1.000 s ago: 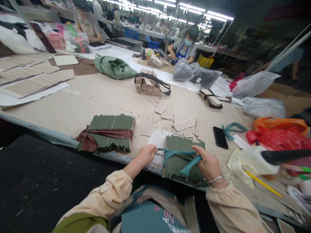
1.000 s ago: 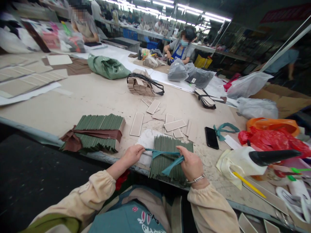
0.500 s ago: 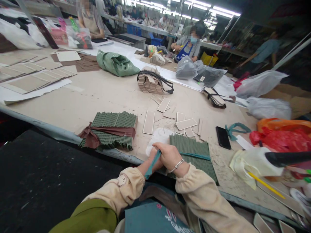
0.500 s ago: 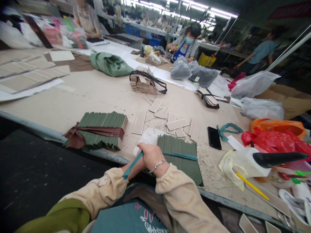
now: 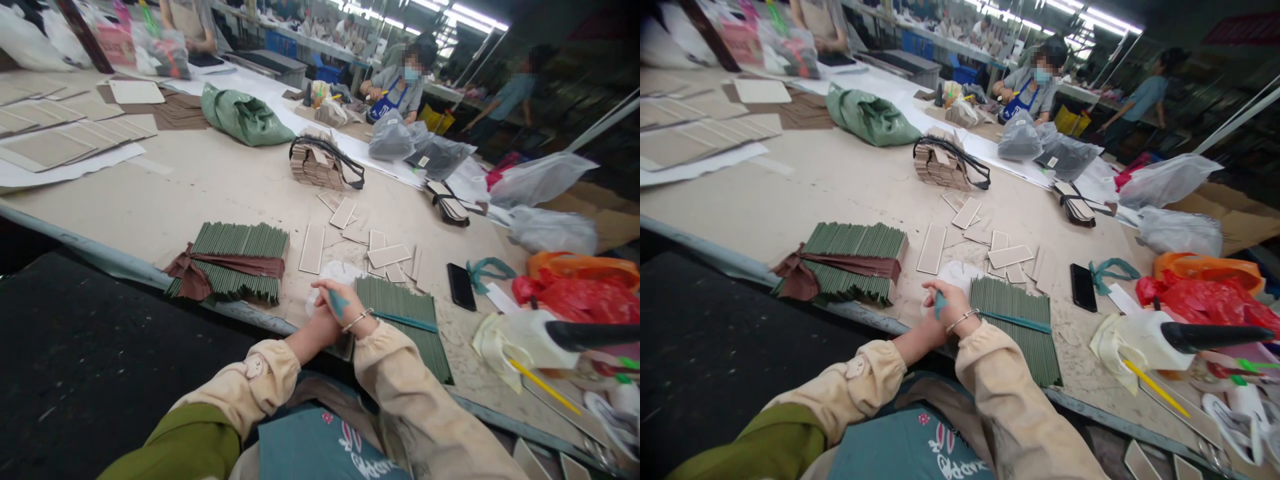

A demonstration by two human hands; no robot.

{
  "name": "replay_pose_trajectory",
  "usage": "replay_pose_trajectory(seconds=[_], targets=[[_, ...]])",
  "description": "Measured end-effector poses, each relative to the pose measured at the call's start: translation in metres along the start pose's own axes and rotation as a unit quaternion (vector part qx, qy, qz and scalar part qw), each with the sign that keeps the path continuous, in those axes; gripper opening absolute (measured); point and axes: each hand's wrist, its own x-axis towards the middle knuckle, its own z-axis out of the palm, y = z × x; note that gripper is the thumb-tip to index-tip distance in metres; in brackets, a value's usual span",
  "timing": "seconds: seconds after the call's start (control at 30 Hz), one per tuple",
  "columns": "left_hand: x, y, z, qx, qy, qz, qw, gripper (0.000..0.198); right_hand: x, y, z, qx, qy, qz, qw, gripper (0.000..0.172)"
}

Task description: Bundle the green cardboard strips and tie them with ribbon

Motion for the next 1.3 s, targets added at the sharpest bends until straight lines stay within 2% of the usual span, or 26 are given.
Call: replay_pose_trajectory(seconds=[0.1, 0.2, 0.3, 0.47, 0.67, 0.77, 0.83, 0.87, 0.9, 0.93, 1.0, 1.07, 1.1, 1.13, 1.2, 1.3], targets=[[-0.008, 0.002, -0.014, 0.063, -0.022, 0.027, 0.997, 0.012, -0.005, -0.001, -0.035, 0.15, 0.11, 0.043, 0.982, 0.025], [-0.019, 0.005, -0.029, 0.163, -0.001, 0.042, 0.986, 0.02, -0.013, -0.007, -0.082, 0.309, 0.209, 0.075, 0.925, 0.029], [-0.027, 0.005, -0.037, 0.211, 0.017, 0.046, 0.976, 0.023, -0.026, -0.01, -0.108, 0.337, 0.239, 0.089, 0.906, 0.032], [-0.029, 0.001, -0.04, 0.25, -0.003, 0.068, 0.966, 0.016, -0.051, -0.002, -0.115, 0.325, 0.238, 0.096, 0.91, 0.033], [-0.024, -0.008, -0.046, 0.237, -0.026, 0.082, 0.968, 0.017, -0.068, 0.01, -0.126, 0.314, 0.276, 0.102, 0.903, 0.031], [-0.019, -0.011, -0.054, 0.118, -0.032, 0.053, 0.991, 0.018, -0.07, 0.013, -0.126, 0.316, 0.293, 0.112, 0.896, 0.03], [-0.016, -0.008, -0.058, -0.044, -0.016, 0.022, 0.999, 0.023, -0.07, 0.014, -0.125, 0.324, 0.308, 0.117, 0.887, 0.031], [-0.015, -0.005, -0.059, -0.145, 0.002, 0.005, 0.989, 0.025, -0.07, 0.013, -0.124, 0.329, 0.312, 0.119, 0.883, 0.031], [-0.014, 0.0, -0.058, -0.252, 0.026, -0.013, 0.967, 0.026, -0.069, 0.012, -0.124, 0.335, 0.315, 0.119, 0.88, 0.032], [-0.013, 0.005, -0.055, -0.358, 0.05, -0.032, 0.932, 0.027, -0.069, 0.011, -0.123, 0.341, 0.316, 0.118, 0.878, 0.032], [-0.009, 0.016, -0.045, -0.542, 0.089, -0.071, 0.833, 0.033, -0.069, 0.008, -0.123, 0.346, 0.314, 0.113, 0.877, 0.033], [-0.004, 0.027, -0.033, -0.653, 0.109, -0.102, 0.742, 0.039, -0.071, 0.007, -0.123, 0.344, 0.312, 0.106, 0.879, 0.032], [-0.001, 0.031, -0.027, -0.681, 0.114, -0.112, 0.715, 0.042, -0.072, 0.007, -0.124, 0.341, 0.312, 0.102, 0.881, 0.032], [0.001, 0.034, -0.021, -0.694, 0.118, -0.118, 0.701, 0.045, -0.073, 0.007, -0.125, 0.337, 0.312, 0.098, 0.883, 0.031], [0.007, 0.036, -0.012, -0.693, 0.123, -0.12, 0.7, 0.048, -0.077, 0.01, -0.127, 0.332, 0.312, 0.091, 0.886, 0.028], [0.013, 0.032, -0.004, -0.656, 0.144, -0.107, 0.734, 0.048, -0.081, 0.016, -0.13, 0.332, 0.306, 0.084, 0.888, 0.029]])
